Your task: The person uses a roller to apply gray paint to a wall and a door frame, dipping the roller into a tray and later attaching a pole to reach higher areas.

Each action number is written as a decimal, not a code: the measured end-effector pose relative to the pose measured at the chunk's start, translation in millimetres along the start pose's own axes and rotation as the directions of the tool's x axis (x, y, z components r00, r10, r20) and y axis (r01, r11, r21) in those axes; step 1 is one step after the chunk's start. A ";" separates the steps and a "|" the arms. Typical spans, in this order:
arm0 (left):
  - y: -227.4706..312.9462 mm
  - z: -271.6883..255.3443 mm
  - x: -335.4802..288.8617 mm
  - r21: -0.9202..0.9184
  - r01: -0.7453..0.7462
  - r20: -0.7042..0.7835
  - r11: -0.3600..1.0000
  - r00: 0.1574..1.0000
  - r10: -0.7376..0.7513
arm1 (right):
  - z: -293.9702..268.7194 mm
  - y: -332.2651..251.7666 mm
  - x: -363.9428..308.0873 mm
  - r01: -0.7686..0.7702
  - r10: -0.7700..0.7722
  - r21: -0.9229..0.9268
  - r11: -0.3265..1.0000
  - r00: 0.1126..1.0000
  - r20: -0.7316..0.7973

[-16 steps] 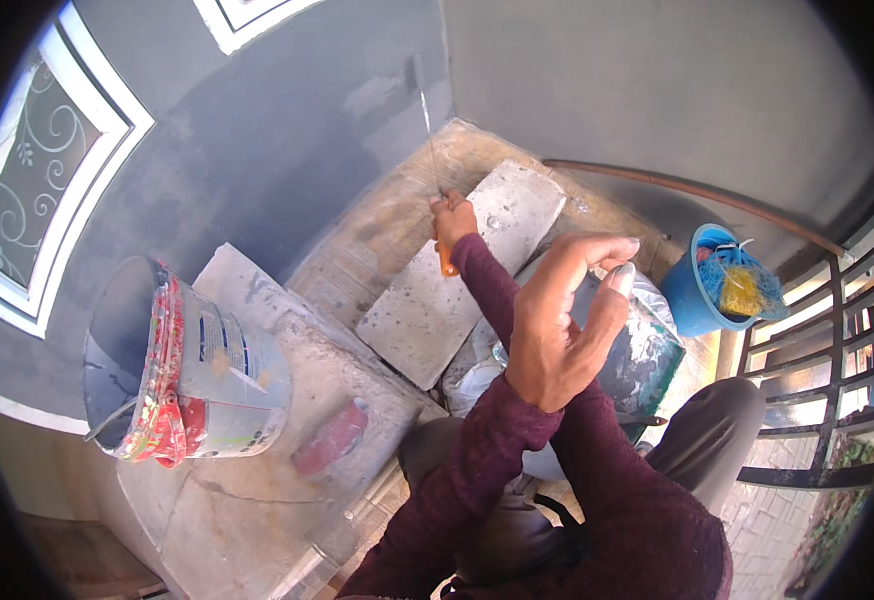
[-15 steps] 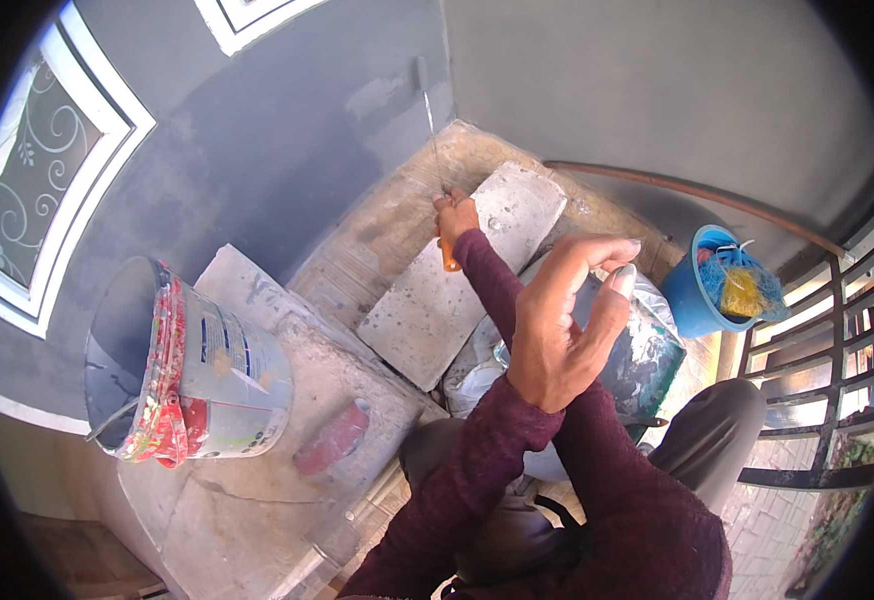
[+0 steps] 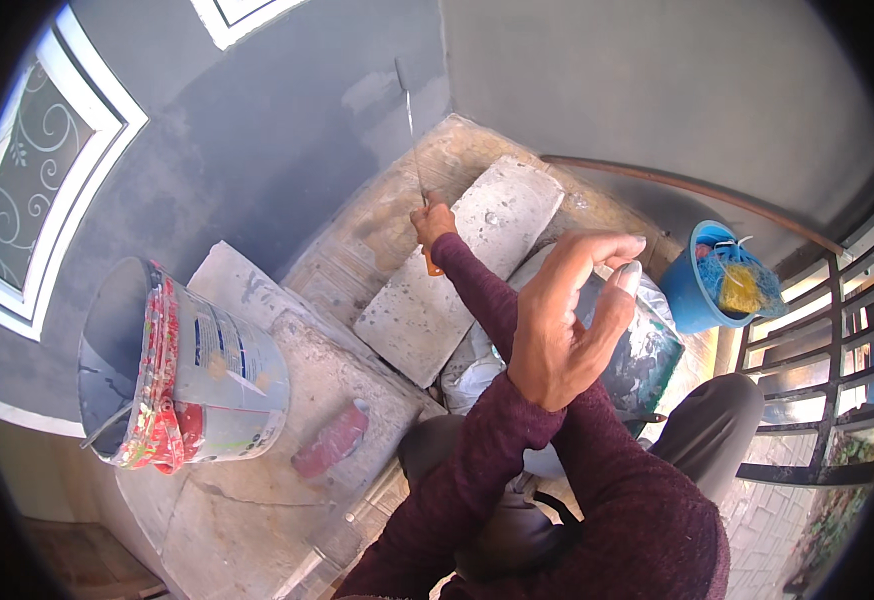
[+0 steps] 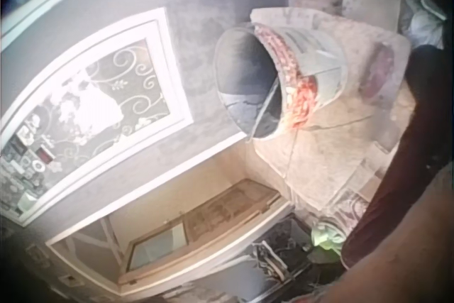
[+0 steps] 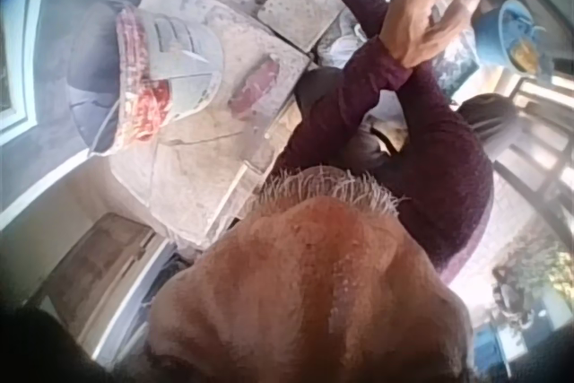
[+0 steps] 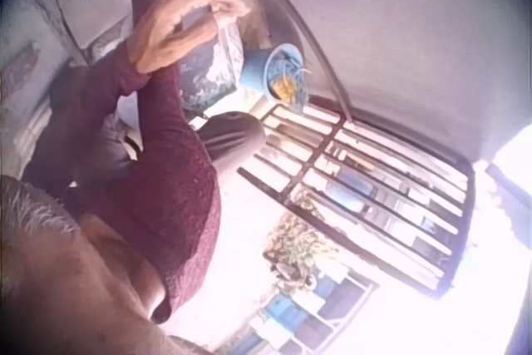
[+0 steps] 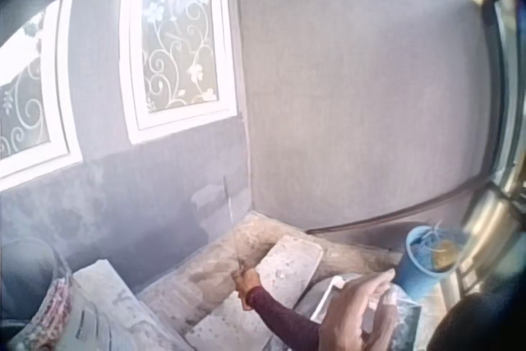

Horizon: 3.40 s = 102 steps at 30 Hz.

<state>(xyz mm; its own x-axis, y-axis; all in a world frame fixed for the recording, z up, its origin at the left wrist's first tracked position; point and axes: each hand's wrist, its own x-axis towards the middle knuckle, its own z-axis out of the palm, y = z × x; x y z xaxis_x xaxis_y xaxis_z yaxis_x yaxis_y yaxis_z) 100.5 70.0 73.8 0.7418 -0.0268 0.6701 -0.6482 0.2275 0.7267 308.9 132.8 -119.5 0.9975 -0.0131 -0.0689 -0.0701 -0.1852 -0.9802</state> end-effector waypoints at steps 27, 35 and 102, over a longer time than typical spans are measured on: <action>1.2 9.2 -1.7 0.012 -0.019 -0.036 1.000 0.999 0.019 | 27.6 12.2 -110.0 -0.001 -0.004 0.026 1.000 0.982 0.188; 3.0 2.3 -3.4 0.035 -0.024 -0.017 0.999 1.000 0.024 | 14.7 15.5 -132.2 -0.043 0.026 0.071 0.997 0.975 0.221; 3.7 5.9 -3.2 0.074 -0.065 -0.004 0.995 0.998 0.066 | -22.7 5.4 -110.1 0.048 -0.070 0.162 0.986 0.989 0.133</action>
<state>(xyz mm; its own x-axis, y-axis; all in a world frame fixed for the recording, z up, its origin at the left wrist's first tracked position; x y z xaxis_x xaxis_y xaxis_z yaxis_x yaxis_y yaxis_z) 94.7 65.2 75.2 0.6982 -0.0081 0.7159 -0.7062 0.1558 0.6906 198.6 110.9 -113.1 0.9911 0.1307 -0.0241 -0.0211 -0.0240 -0.9995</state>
